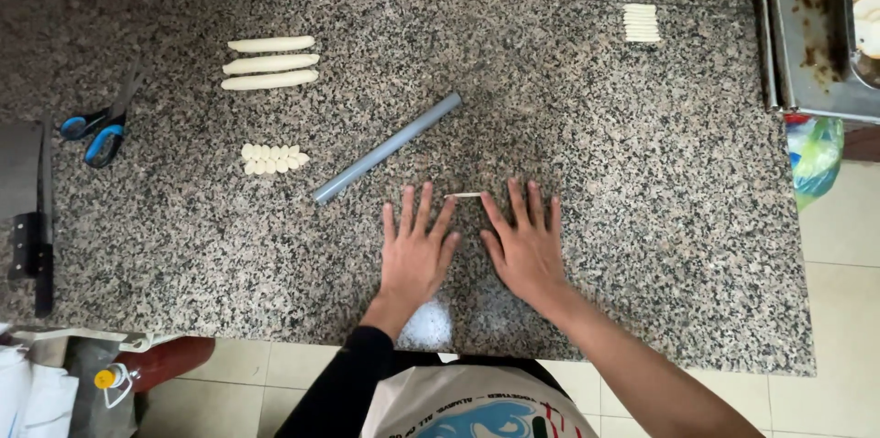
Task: Rolling out small pieces of dough into thin sticks and assembling them on a kitchen counter.
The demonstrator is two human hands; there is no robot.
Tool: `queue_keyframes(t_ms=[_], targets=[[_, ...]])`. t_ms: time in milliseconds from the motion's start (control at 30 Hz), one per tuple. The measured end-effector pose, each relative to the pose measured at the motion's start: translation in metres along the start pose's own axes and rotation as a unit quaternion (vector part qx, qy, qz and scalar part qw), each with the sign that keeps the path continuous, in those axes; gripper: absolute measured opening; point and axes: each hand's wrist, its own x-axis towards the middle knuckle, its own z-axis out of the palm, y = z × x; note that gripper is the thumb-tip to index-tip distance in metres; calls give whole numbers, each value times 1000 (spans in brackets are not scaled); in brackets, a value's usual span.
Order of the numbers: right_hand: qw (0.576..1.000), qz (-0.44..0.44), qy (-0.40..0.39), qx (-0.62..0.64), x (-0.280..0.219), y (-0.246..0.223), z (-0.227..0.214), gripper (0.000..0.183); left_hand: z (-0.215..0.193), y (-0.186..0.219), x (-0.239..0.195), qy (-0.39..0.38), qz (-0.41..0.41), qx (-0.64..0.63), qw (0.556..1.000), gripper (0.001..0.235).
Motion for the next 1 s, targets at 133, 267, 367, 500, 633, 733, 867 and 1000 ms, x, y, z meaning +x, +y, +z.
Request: queue_keyframes(t_ms=[133, 267, 367, 500, 633, 733, 867, 1000], targets=[[1000, 17, -11, 7, 4, -22, -10, 59, 6, 20, 6, -18, -12, -27, 999, 61], [998, 29, -5, -52, 29, -14, 0, 56, 2, 19, 34, 12, -29, -21, 999, 59], [998, 25, -5, -61, 39, -4, -2, 53, -8, 9, 42, -6, -47, -9, 999, 55], [1000, 9, 23, -11, 14, 0, 4, 58, -6, 9, 17, 2, -18, -22, 1000, 56], [1000, 14, 15, -4, 3, -2, 0, 57, 2, 11, 5, 35, -13, -37, 999, 58], [999, 28, 3, -26, 25, -1, -1, 60, 2, 4, 21, 35, -31, -35, 998, 56], [998, 33, -6, -58, 33, 2, -3, 59, 2, -2, 34, 43, -31, -19, 998, 56], [1000, 4, 16, -26, 7, -5, 3, 60, -6, -7, 17, 49, 8, -41, 998, 60]])
